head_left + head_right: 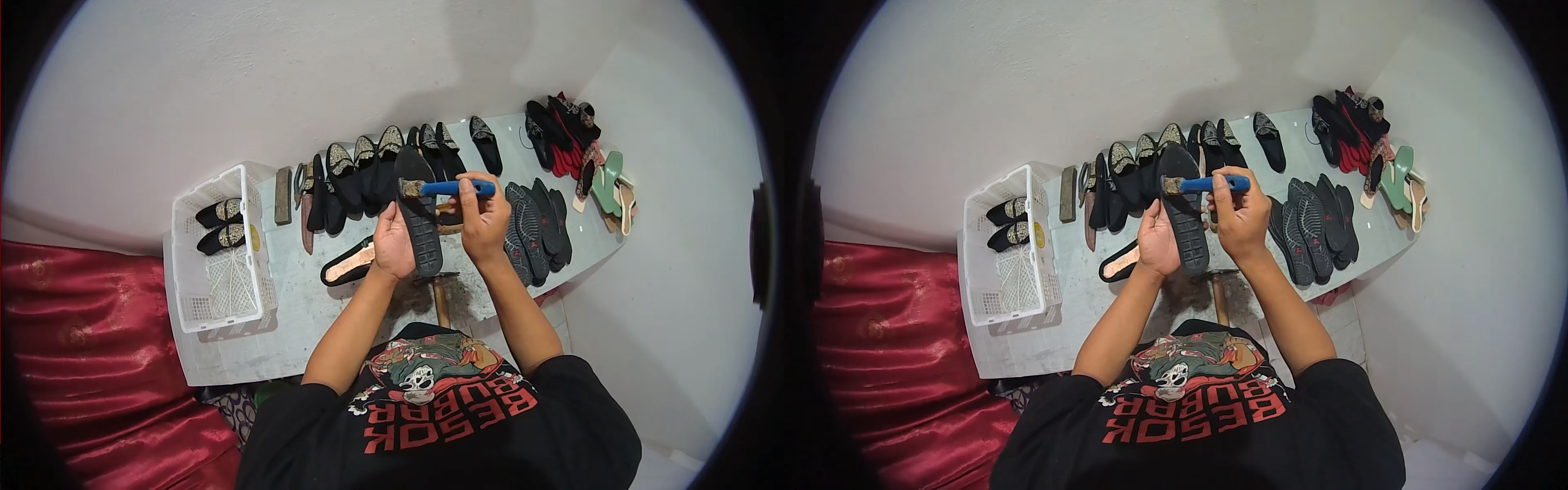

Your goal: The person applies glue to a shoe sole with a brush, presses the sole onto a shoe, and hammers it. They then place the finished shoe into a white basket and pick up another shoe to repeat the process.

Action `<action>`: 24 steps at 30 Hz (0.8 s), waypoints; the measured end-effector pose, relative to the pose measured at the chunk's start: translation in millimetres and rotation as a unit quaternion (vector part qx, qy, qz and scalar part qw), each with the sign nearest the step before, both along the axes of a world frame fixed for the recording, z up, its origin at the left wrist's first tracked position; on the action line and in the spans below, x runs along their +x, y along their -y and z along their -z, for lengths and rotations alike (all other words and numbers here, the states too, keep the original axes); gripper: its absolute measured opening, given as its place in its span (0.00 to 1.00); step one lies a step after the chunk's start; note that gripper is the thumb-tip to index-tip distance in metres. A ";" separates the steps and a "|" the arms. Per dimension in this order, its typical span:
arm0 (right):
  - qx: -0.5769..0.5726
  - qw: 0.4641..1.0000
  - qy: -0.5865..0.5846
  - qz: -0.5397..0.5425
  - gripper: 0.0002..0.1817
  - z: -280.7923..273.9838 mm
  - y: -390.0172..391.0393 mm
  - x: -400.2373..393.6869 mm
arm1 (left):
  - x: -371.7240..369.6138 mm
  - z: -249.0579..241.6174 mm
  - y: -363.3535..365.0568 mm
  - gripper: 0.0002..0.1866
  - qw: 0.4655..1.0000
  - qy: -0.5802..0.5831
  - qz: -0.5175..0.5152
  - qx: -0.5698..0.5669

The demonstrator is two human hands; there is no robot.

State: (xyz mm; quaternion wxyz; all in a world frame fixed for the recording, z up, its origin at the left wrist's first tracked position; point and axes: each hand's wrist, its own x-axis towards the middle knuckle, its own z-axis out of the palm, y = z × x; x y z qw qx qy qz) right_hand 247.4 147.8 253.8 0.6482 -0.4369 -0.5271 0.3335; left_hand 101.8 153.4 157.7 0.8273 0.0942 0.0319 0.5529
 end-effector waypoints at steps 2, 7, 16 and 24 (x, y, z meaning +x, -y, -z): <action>-0.001 1.000 0.018 -0.005 0.09 4.2 -0.2 -2.9 | -2.9 -0.2 1.8 0.29 1.000 -0.008 0.001 0.004; -0.007 0.996 0.072 -0.049 0.07 6.9 10.9 -1.2 | -16.8 16.5 -6.1 0.29 0.997 -0.009 0.033 0.071; 0.023 0.986 0.157 -0.053 0.05 4.7 15.5 10.4 | -17.2 -0.1 -5.7 0.31 1.000 -0.011 0.002 0.019; 0.067 0.985 0.162 0.007 0.06 -1.0 0.9 4.5 | -10.8 3.8 -0.2 0.33 0.997 0.000 0.061 0.036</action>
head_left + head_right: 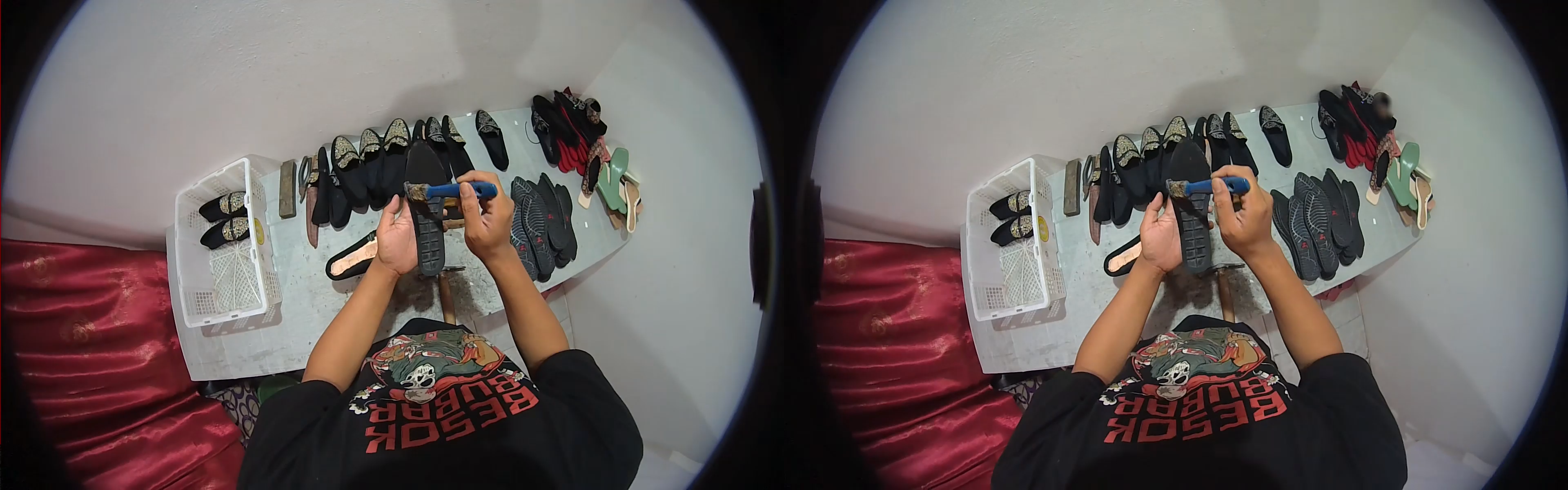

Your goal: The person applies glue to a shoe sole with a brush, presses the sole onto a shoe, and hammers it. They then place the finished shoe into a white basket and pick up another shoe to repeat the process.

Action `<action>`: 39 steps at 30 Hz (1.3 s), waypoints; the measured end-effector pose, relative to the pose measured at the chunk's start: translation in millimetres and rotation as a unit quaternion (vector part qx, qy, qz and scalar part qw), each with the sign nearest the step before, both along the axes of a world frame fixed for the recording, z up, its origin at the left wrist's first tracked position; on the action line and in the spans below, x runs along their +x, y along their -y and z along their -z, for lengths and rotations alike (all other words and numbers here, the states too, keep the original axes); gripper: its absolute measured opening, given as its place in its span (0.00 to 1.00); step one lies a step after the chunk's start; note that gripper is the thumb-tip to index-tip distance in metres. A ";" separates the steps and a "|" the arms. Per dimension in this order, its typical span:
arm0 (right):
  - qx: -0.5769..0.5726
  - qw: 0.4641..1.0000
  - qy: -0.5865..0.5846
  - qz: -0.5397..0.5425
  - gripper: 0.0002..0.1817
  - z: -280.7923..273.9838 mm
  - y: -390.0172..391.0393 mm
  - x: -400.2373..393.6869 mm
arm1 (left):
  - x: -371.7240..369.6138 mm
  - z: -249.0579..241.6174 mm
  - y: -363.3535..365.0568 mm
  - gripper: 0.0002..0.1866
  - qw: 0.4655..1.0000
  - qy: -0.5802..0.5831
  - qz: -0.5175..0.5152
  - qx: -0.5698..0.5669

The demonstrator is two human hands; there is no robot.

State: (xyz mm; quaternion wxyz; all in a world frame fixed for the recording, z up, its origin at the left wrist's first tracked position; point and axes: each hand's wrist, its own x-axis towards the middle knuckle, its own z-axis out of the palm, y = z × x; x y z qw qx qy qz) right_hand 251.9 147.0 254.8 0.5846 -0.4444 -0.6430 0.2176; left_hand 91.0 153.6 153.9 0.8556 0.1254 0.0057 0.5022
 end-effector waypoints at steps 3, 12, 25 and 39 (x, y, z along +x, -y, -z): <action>0.006 0.999 0.022 -0.031 0.05 -0.3 17.4 0.3 | -5.3 -9.9 1.1 0.32 0.998 -0.041 -0.014 -0.051; 0.036 0.997 0.053 -0.047 0.03 -7.2 30.8 1.2 | -11.3 -23.7 -5.7 0.33 0.999 -0.030 -0.027 -0.007; 0.045 0.996 0.071 -0.037 0.04 0.7 48.5 -3.4 | -16.7 -6.0 -11.5 0.34 0.999 0.003 -0.039 -0.002; 0.043 0.994 0.007 0.100 0.08 -25.2 -6.4 25.5 | 3.0 -7.7 -4.8 0.30 0.998 -0.043 -0.038 -0.012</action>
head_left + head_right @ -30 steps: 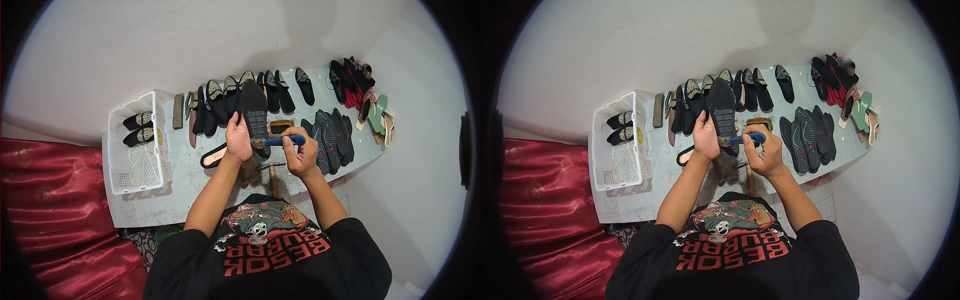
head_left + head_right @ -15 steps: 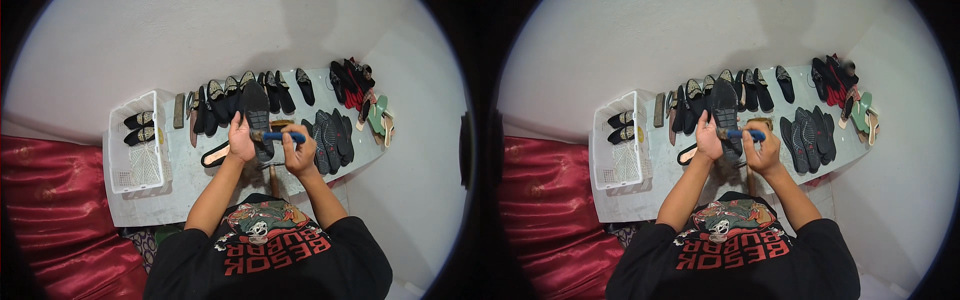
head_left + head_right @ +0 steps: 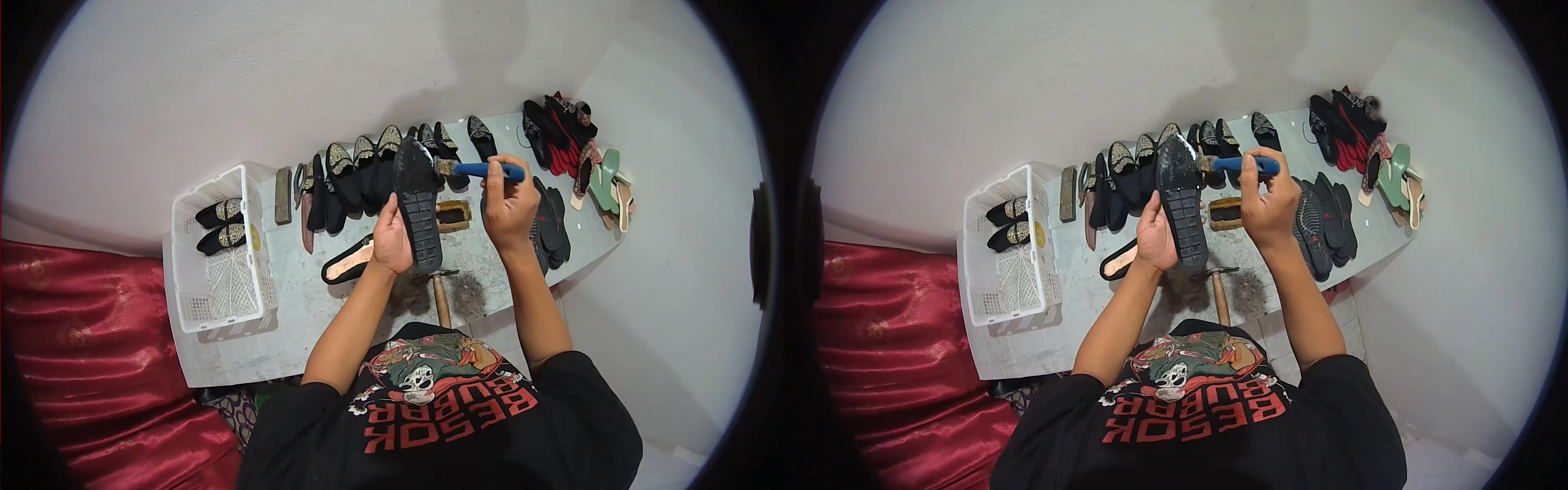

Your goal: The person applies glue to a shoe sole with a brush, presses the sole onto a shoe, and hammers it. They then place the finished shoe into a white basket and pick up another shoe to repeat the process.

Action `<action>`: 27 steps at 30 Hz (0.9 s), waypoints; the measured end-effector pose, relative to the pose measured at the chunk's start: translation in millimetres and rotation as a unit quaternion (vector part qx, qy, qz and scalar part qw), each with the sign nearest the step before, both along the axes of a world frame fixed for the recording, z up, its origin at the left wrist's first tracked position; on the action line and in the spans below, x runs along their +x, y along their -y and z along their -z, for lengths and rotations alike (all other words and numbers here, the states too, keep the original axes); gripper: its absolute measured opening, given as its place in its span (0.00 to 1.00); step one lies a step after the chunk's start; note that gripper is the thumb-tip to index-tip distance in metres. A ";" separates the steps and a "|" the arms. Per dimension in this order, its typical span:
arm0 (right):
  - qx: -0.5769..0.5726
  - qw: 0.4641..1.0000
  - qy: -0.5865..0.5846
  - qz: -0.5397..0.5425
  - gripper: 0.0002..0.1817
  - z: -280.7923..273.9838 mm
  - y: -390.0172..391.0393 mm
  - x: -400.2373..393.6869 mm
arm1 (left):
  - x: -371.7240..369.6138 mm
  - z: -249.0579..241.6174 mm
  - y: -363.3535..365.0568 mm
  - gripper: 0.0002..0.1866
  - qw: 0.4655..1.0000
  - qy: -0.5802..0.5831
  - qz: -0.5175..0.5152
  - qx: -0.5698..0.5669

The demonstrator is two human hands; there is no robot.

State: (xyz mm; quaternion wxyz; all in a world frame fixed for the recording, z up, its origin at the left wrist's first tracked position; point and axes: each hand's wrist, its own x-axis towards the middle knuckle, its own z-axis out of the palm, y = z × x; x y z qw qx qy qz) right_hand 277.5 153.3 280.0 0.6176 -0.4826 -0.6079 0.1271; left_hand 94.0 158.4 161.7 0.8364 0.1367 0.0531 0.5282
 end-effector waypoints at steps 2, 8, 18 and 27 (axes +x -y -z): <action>0.008 1.000 0.028 0.002 0.08 -1.3 -1.5 -1.0 | 0.6 -1.8 4.0 0.30 1.000 -0.014 0.006 0.004; -0.006 0.997 0.071 -0.016 0.06 4.1 31.7 -12.1 | -4.9 -0.4 2.0 0.29 0.998 0.033 0.018 0.041; 0.009 0.997 0.079 0.005 0.05 1.2 25.6 -6.8 | -1.8 -2.7 -0.5 0.30 0.999 0.020 0.017 0.048; -0.013 0.992 0.107 -0.064 0.04 8.9 65.6 -5.1 | -12.6 -25.1 -1.4 0.31 0.999 0.032 -0.032 -0.004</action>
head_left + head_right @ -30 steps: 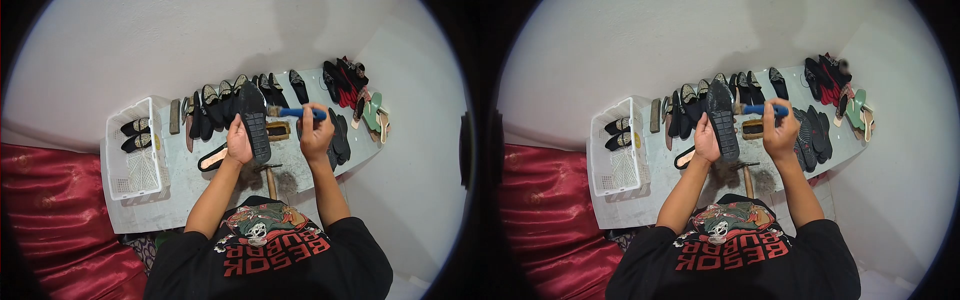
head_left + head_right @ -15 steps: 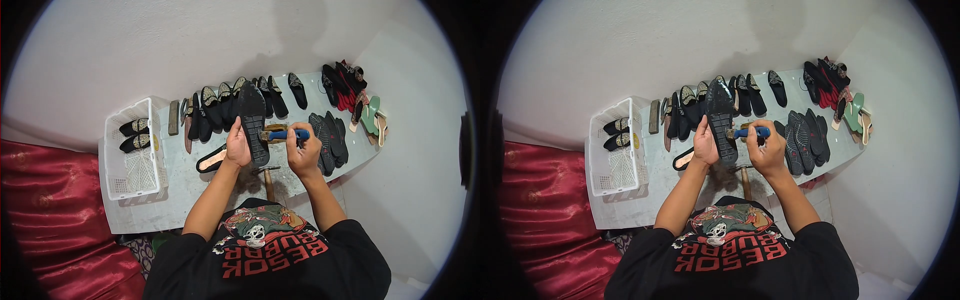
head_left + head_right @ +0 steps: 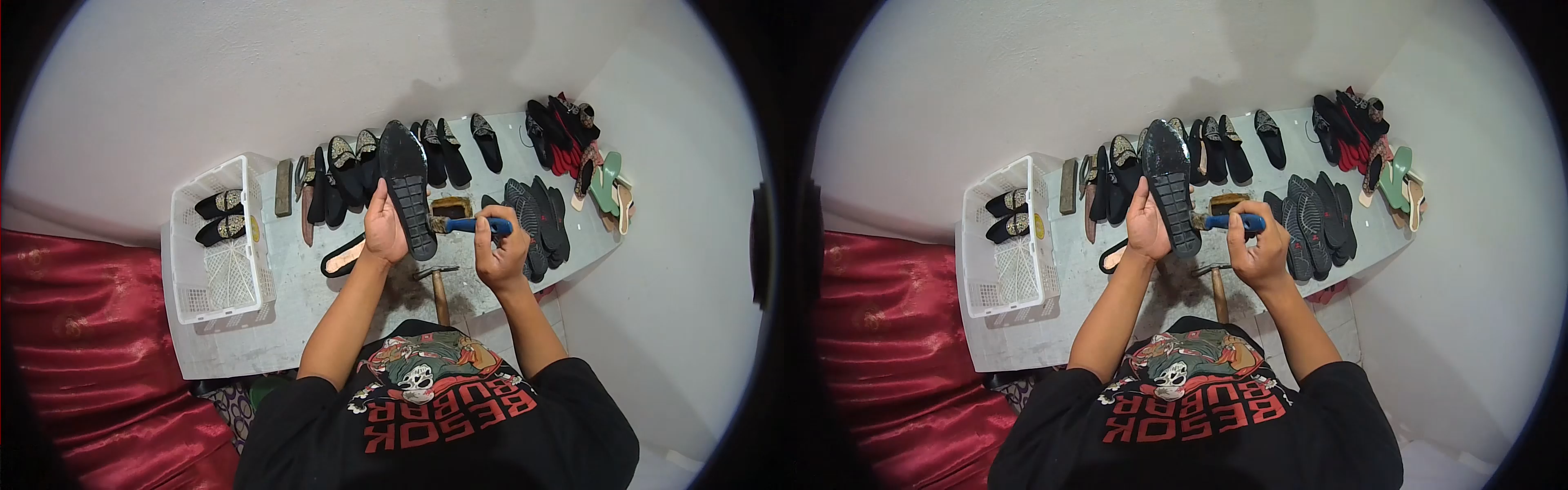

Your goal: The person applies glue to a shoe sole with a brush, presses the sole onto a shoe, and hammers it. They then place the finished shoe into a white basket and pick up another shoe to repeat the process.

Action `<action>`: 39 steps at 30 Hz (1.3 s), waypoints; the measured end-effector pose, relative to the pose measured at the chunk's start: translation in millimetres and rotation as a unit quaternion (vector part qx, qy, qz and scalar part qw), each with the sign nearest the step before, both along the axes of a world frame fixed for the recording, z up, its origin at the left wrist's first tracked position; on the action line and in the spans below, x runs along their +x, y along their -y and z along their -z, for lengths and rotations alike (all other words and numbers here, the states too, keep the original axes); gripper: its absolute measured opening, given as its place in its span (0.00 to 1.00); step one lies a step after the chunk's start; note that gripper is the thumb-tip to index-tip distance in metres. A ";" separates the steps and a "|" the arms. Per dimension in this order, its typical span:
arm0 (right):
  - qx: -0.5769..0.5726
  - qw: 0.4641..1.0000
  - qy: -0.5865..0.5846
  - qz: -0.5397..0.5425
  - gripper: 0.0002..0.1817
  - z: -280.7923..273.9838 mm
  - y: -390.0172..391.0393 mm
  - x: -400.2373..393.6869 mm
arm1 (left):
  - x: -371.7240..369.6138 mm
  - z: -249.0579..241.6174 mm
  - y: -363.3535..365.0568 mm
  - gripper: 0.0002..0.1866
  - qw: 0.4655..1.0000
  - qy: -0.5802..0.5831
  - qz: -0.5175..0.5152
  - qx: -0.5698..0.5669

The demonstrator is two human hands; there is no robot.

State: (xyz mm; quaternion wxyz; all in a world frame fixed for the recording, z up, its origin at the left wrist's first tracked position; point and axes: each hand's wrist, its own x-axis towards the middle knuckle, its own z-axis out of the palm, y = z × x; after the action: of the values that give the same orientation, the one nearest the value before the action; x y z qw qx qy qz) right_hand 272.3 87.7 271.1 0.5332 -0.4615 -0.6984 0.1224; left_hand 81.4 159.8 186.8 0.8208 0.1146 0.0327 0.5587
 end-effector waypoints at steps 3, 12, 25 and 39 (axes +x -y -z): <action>0.057 0.998 -0.008 0.010 0.04 3.2 -11.4 0.6 | -1.4 -0.8 2.0 0.31 0.999 0.011 0.027 0.014; 0.066 0.998 0.004 0.010 0.04 -7.9 -10.3 -9.5 | 5.2 -8.0 2.4 0.32 0.999 0.016 -0.014 -0.046; 0.085 0.996 -0.011 -0.002 0.05 -14.9 -17.0 -18.5 | -3.1 0.0 -5.0 0.32 0.997 0.067 0.023 -0.018; 0.099 0.994 -0.011 -0.033 0.05 -18.4 -13.0 -21.2 | -9.8 4.1 -13.2 0.34 0.996 0.081 0.021 0.006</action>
State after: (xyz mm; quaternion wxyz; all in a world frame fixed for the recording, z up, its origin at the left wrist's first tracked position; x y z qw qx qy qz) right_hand 251.1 100.7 289.5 0.5798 -0.3814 -0.7160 0.0752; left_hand 71.6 173.0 182.7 0.8315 0.0743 -0.0393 0.5492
